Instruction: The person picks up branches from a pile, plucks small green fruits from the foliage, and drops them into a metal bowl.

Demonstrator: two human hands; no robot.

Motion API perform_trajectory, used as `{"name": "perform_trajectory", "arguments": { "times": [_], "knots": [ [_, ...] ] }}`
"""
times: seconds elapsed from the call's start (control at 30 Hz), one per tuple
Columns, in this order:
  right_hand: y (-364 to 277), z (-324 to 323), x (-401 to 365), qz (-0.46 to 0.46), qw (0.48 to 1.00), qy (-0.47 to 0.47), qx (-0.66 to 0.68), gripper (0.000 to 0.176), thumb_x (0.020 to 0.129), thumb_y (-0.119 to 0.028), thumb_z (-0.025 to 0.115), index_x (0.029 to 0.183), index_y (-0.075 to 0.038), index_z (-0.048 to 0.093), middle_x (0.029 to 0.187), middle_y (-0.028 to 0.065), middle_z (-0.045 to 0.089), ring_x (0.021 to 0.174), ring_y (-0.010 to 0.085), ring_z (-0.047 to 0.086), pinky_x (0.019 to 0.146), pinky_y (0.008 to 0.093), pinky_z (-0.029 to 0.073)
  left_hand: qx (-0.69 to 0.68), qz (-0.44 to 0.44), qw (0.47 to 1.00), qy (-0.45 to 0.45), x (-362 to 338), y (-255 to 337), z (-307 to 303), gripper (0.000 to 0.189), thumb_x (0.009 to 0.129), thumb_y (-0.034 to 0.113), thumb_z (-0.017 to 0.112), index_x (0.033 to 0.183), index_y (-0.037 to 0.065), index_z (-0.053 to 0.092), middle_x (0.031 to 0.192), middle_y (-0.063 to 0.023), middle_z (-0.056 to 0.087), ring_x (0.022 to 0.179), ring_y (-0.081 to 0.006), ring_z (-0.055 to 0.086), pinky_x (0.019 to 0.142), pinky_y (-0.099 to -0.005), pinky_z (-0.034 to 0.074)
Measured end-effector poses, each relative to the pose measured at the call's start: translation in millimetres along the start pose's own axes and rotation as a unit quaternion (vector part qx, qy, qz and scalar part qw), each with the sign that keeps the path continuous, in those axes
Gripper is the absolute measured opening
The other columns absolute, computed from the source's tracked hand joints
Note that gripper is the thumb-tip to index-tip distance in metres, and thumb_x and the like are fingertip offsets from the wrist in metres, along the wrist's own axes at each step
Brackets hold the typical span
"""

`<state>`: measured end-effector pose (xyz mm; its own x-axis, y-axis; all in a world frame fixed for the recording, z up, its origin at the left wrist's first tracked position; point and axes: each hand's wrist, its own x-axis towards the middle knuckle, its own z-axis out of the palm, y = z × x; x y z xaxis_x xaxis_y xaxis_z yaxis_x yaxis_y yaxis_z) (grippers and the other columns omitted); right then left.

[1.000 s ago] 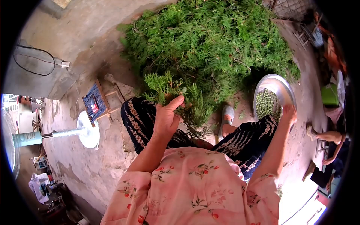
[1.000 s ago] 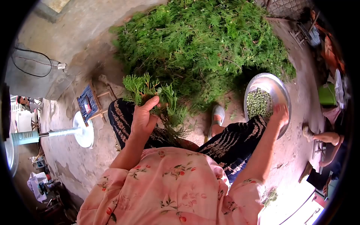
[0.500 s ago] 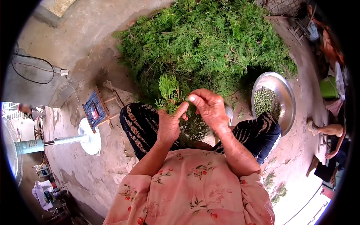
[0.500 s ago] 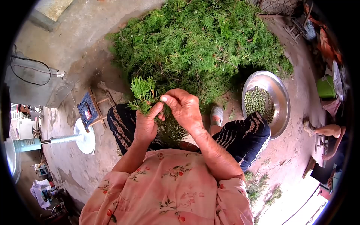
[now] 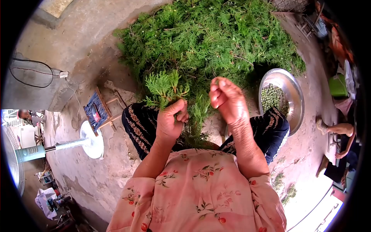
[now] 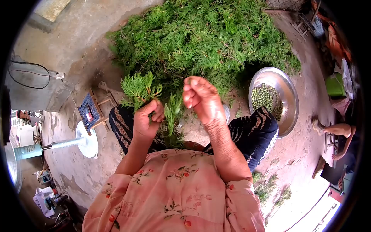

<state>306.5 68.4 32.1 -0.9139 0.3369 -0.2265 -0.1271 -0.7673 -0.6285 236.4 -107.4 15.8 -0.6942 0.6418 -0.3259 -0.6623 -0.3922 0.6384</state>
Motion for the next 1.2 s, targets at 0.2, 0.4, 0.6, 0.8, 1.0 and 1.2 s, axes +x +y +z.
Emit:
{"name": "perform_trajectory", "arguments": {
  "times": [0.2, 0.4, 0.6, 0.8, 1.0, 1.2],
  "knots": [
    [0.8, -30.9, -11.8, 0.014, 0.993, -0.003, -0.115, 0.011, 0.083, -0.002, 0.057, 0.094, -0.004, 0.059, 0.071, 0.0044, 0.059, 0.057, 0.0097, 0.055, 0.047, 0.02, 0.043, -0.084, -0.006, 0.995, 0.054, 0.6, 7.5, -4.6, 0.014, 0.083, 0.019, 0.059, 0.079, 0.006, 0.057, 0.063, 0.0021, 0.046, 0.05, -0.0076, 0.037, 0.051, -0.0205, 0.032],
    [37.4, -12.9, -19.8, 0.024, 0.994, -0.025, -0.103, 0.024, 0.083, -0.016, 0.063, 0.103, -0.005, 0.057, 0.075, -0.0017, 0.057, 0.054, 0.0037, 0.052, 0.042, 0.0154, 0.037, -0.095, 0.01, 0.985, 0.144, 6.5, 1.2, 4.2, 0.012, 0.081, 0.019, 0.062, 0.083, 0.007, 0.061, 0.069, 0.0022, 0.054, 0.049, -0.0056, 0.037, 0.048, -0.0179, 0.035],
    [36.1, 18.9, -23.2, 0.042, 0.99, -0.04, -0.132, 0.032, 0.08, -0.019, 0.067, 0.106, -0.003, 0.056, 0.078, -0.0004, 0.058, 0.052, 0.0027, 0.046, 0.044, 0.0156, 0.037, -0.103, -0.05, 0.99, 0.081, 8.2, -11.9, -10.6, 0.013, 0.083, 0.018, 0.06, 0.087, 0.006, 0.06, 0.068, 0.0012, 0.054, 0.049, -0.0069, 0.038, 0.049, -0.0185, 0.033],
    [41.2, 17.3, -13.6, -0.088, 0.97, 0.033, -0.223, 0.016, 0.078, -0.011, 0.068, 0.088, -0.002, 0.061, 0.07, -0.0022, 0.058, 0.054, 0.0031, 0.047, 0.048, 0.0166, 0.038, 0.413, 0.22, 0.882, -0.053, -9.9, 1.4, 20.1, 0.022, 0.083, 0.012, 0.059, 0.102, 0.002, 0.056, 0.083, 0.0, 0.054, 0.07, -0.009, 0.048, 0.063, -0.0233, 0.041],
    [46.7, 13.7, -3.5, -0.171, 0.919, 0.054, -0.35, 0.019, 0.071, -0.011, 0.074, 0.076, -0.001, 0.058, 0.059, -0.0017, 0.053, 0.051, 0.0037, 0.043, 0.045, 0.0201, 0.039, 0.313, 0.029, 0.949, -0.034, -9.5, -1.4, 21.3, 0.03, 0.072, 0.004, 0.066, 0.099, -0.001, 0.054, 0.082, 0.0001, 0.058, 0.071, -0.0085, 0.052, 0.064, -0.0245, 0.044],
    [40.3, 24.6, -7.3, -0.152, 0.889, 0.006, -0.431, 0.017, 0.077, -0.012, 0.07, 0.079, 0.0, 0.058, 0.063, 0.0004, 0.057, 0.056, 0.0031, 0.048, 0.048, 0.0188, 0.039, 0.416, 0.139, 0.898, 0.027, -3.2, -15.1, 0.9, 0.025, 0.073, 0.007, 0.066, 0.096, 0.0, 0.061, 0.081, -0.0014, 0.061, 0.072, -0.0092, 0.055, 0.067, -0.0239, 0.044]
  ]
}}
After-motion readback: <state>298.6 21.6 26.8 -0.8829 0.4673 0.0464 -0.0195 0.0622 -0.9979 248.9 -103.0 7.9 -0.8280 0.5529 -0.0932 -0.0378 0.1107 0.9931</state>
